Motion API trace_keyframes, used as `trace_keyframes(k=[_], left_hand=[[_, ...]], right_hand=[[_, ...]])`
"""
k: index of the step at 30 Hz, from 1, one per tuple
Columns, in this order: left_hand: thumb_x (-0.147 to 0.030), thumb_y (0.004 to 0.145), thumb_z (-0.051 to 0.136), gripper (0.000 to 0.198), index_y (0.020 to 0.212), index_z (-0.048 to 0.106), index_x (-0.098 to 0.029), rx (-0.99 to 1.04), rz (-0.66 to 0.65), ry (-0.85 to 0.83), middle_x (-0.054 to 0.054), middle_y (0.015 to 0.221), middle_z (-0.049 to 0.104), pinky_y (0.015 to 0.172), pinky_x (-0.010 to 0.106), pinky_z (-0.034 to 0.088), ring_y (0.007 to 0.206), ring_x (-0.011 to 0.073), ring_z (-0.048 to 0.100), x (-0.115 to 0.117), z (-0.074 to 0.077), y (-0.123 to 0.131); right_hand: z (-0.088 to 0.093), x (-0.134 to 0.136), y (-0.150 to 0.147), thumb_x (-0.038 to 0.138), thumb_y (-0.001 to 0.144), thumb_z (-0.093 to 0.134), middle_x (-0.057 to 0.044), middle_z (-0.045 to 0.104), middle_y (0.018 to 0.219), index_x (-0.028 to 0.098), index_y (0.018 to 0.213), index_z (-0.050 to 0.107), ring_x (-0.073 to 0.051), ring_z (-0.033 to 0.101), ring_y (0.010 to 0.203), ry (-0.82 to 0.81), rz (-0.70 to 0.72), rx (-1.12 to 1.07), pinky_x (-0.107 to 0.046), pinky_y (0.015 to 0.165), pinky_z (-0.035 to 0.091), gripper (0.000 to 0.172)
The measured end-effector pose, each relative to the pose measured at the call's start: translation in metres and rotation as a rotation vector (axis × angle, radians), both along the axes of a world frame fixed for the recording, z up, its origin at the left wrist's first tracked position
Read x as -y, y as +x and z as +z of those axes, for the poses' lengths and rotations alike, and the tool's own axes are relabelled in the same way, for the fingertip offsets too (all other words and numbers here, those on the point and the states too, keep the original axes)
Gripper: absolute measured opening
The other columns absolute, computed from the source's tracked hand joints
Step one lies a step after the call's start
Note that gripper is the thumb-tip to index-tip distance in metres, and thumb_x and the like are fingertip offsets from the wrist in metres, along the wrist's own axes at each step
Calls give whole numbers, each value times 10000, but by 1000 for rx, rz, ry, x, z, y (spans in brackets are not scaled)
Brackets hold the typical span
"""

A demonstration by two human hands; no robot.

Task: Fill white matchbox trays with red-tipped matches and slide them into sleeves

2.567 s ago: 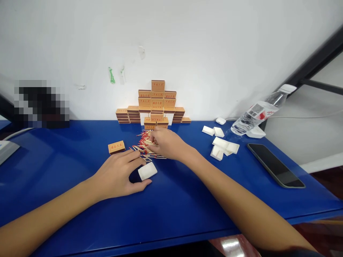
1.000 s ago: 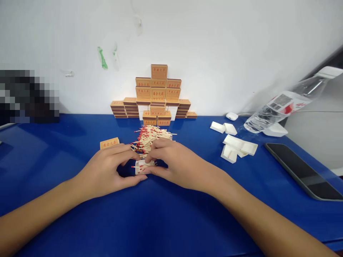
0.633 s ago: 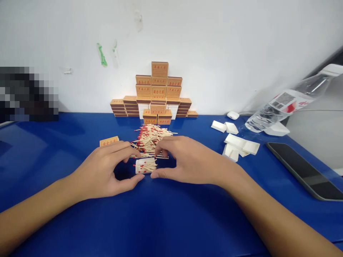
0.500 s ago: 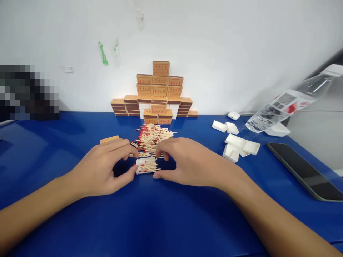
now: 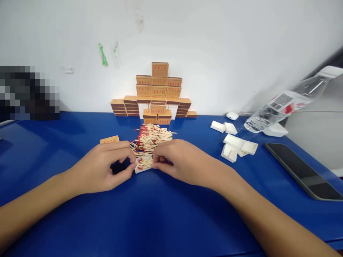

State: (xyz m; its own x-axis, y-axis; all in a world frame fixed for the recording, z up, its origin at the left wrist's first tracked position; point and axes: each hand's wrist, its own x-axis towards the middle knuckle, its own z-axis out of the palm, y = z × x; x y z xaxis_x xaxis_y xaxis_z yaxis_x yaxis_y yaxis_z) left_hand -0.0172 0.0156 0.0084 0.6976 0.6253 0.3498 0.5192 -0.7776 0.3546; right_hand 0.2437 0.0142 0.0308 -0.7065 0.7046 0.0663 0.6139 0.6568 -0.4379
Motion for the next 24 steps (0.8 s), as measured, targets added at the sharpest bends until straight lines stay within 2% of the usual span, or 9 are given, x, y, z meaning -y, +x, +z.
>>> trace_keyframes(k=[5,9,13,20,24], left_hand=[[-200,925,592,118,950,707,-208,10,-9,-9,3,817,638,590,272,413,661,125,568,1,-2,0],[-231,953,598,126,968,719,-203,28,-29,-12,14,830,650,636,287,444,723,146,612,2,-3,-1],[-365,920,701,165,943,706,-202,-26,-19,6,18,876,670,673,309,468,804,177,654,2,-3,-2],[-543,875,724,378,1005,677,-191,-160,84,160,39,973,707,747,372,516,886,245,699,1,-1,-2],[-501,908,690,320,932,699,-182,-189,81,227,40,902,685,743,372,521,848,237,693,0,-1,-1]], right_hand=[[-2,-1,0,243,991,672,-2,713,804,217,879,700,-151,588,691,-9,-4,-35,-294,653,405,118],[-6,-1,-2,214,991,675,5,709,807,212,869,679,-144,578,696,-1,-4,-68,-282,659,400,122],[-9,0,-4,215,993,690,7,703,810,204,874,683,-138,579,697,3,-5,-98,-273,661,399,119],[-13,2,-8,189,1001,670,3,707,849,206,908,686,-132,562,686,51,17,-123,-274,681,414,97],[-14,4,-11,184,1004,671,5,690,846,198,913,692,-127,558,696,53,26,-138,-268,684,417,95]])
